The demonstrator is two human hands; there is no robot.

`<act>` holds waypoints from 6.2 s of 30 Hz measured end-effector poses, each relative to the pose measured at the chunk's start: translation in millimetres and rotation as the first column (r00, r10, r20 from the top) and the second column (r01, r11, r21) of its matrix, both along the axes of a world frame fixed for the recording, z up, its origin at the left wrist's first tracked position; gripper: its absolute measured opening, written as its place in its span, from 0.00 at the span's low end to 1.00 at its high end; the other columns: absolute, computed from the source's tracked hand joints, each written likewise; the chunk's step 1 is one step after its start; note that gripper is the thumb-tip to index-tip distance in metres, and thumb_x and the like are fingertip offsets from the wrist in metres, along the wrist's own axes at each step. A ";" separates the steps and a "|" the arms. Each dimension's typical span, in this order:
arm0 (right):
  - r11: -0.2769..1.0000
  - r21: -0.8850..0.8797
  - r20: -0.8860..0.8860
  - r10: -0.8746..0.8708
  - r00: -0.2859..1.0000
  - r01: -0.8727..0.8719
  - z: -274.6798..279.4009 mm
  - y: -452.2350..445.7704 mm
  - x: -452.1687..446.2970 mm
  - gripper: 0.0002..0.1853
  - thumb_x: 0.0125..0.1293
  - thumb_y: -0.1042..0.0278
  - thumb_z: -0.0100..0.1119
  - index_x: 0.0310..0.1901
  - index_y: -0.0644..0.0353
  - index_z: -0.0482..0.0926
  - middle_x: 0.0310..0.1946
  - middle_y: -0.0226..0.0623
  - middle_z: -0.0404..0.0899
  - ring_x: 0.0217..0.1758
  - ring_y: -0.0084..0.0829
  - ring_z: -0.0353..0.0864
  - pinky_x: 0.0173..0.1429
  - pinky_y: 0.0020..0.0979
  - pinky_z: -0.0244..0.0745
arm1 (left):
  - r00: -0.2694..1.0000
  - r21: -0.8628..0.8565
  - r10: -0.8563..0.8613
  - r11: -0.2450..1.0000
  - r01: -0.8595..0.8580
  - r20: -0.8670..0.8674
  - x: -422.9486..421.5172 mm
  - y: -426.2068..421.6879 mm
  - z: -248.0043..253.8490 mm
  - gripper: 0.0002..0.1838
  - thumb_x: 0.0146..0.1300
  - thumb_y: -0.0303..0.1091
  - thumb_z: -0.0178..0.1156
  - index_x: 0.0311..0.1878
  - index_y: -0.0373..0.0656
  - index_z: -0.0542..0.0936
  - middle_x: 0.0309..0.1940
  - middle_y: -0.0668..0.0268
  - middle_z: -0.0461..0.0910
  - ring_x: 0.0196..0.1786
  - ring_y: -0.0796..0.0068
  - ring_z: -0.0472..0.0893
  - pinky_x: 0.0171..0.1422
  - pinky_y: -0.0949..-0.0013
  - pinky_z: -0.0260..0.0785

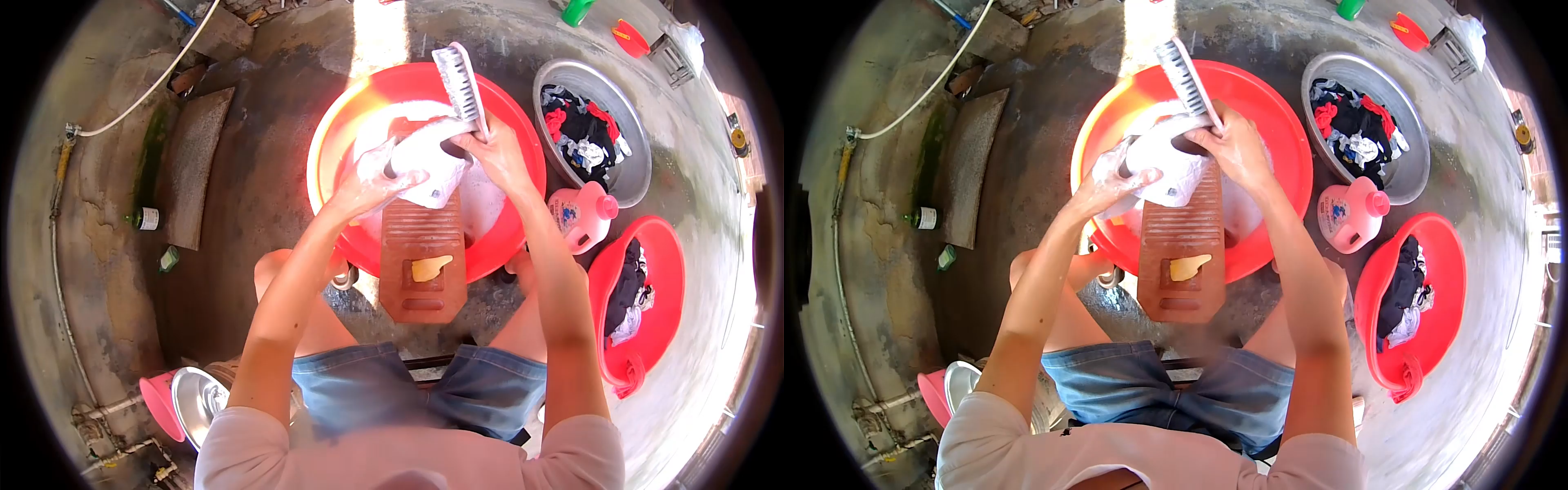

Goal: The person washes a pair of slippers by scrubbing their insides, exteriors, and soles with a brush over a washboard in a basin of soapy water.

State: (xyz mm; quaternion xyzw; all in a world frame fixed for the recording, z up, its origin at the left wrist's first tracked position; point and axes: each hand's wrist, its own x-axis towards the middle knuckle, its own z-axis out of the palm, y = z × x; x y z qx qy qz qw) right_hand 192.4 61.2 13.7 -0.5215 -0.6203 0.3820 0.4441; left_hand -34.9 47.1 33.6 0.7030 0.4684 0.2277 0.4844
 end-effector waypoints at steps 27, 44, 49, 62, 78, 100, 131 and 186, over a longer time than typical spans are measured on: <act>0.939 0.342 0.710 -0.274 0.649 0.022 36.1 -27.7 -27.4 0.27 0.62 0.63 0.55 0.64 0.32 0.67 0.13 0.39 0.73 0.15 0.37 0.77 0.19 0.40 0.71 | 0.879 0.598 0.475 0.692 -0.405 0.046 10.5 -1.8 -13.1 0.12 0.54 0.32 0.63 0.40 0.35 0.80 0.27 0.53 0.81 0.29 0.61 0.81 0.37 0.67 0.71; 0.935 0.343 0.676 -0.178 0.715 -0.092 36.3 -47.8 -43.7 0.23 0.64 0.61 0.53 0.62 0.31 0.69 0.19 0.42 0.77 0.17 0.39 0.78 0.20 0.40 0.73 | 0.896 0.623 0.438 0.680 -0.387 0.079 0.8 6.2 -22.2 0.15 0.47 0.25 0.65 0.42 0.37 0.81 0.31 0.56 0.82 0.35 0.64 0.82 0.42 0.65 0.72; 0.915 0.401 0.617 -0.315 0.721 0.056 34.6 -22.3 -31.0 0.27 0.62 0.63 0.56 0.63 0.27 0.68 0.17 0.42 0.76 0.16 0.38 0.77 0.21 0.39 0.74 | 0.845 0.302 0.511 0.790 -0.534 0.157 13.0 -3.9 7.4 0.11 0.53 0.30 0.63 0.39 0.35 0.81 0.30 0.54 0.82 0.33 0.69 0.81 0.39 0.65 0.71; 0.920 0.388 0.636 -0.227 0.738 -0.051 22.1 -47.0 -48.9 0.23 0.67 0.60 0.50 0.64 0.32 0.66 0.18 0.39 0.76 0.18 0.39 0.76 0.22 0.38 0.69 | 0.860 0.265 0.463 0.820 -0.508 0.214 2.8 -3.8 -9.4 0.15 0.55 0.34 0.64 0.42 0.33 0.81 0.33 0.58 0.83 0.35 0.71 0.80 0.41 0.68 0.70; 0.877 0.477 0.617 -0.290 0.732 -0.055 23.5 -39.0 -46.8 0.28 0.62 0.64 0.56 0.64 0.30 0.66 0.14 0.34 0.72 0.12 0.34 0.75 0.16 0.35 0.72 | 0.746 0.030 0.479 0.832 -0.553 0.462 6.4 -0.4 -19.4 0.12 0.59 0.34 0.63 0.42 0.35 0.81 0.33 0.64 0.82 0.35 0.76 0.80 0.39 0.70 0.69; 0.822 0.523 0.656 -0.220 0.722 -0.224 1.5 -25.8 -32.4 0.26 0.63 0.62 0.54 0.63 0.27 0.67 0.14 0.36 0.74 0.17 0.33 0.77 0.20 0.34 0.72 | 0.759 -0.170 0.494 0.867 -0.469 0.424 -3.0 1.7 -14.9 0.10 0.60 0.29 0.62 0.43 0.35 0.79 0.33 0.67 0.80 0.34 0.79 0.78 0.39 0.74 0.71; 0.964 0.251 0.636 -0.096 0.766 -0.087 33.3 -50.2 -44.1 0.30 0.65 0.65 0.52 0.68 0.31 0.59 0.26 0.42 0.80 0.23 0.41 0.80 0.25 0.40 0.74 | 0.869 0.167 0.416 0.868 -0.467 0.267 2.7 2.3 -32.6 0.12 0.61 0.28 0.58 0.47 0.38 0.80 0.43 0.56 0.82 0.45 0.63 0.82 0.50 0.69 0.71; 0.948 0.312 0.616 -0.248 0.748 0.057 24.5 -30.0 -35.5 0.29 0.60 0.64 0.59 0.63 0.29 0.67 0.16 0.35 0.74 0.15 0.37 0.74 0.21 0.37 0.72 | 0.863 0.439 0.478 0.748 -0.498 0.165 3.0 -4.4 -7.1 0.15 0.59 0.31 0.59 0.49 0.35 0.78 0.40 0.56 0.82 0.44 0.65 0.81 0.52 0.66 0.69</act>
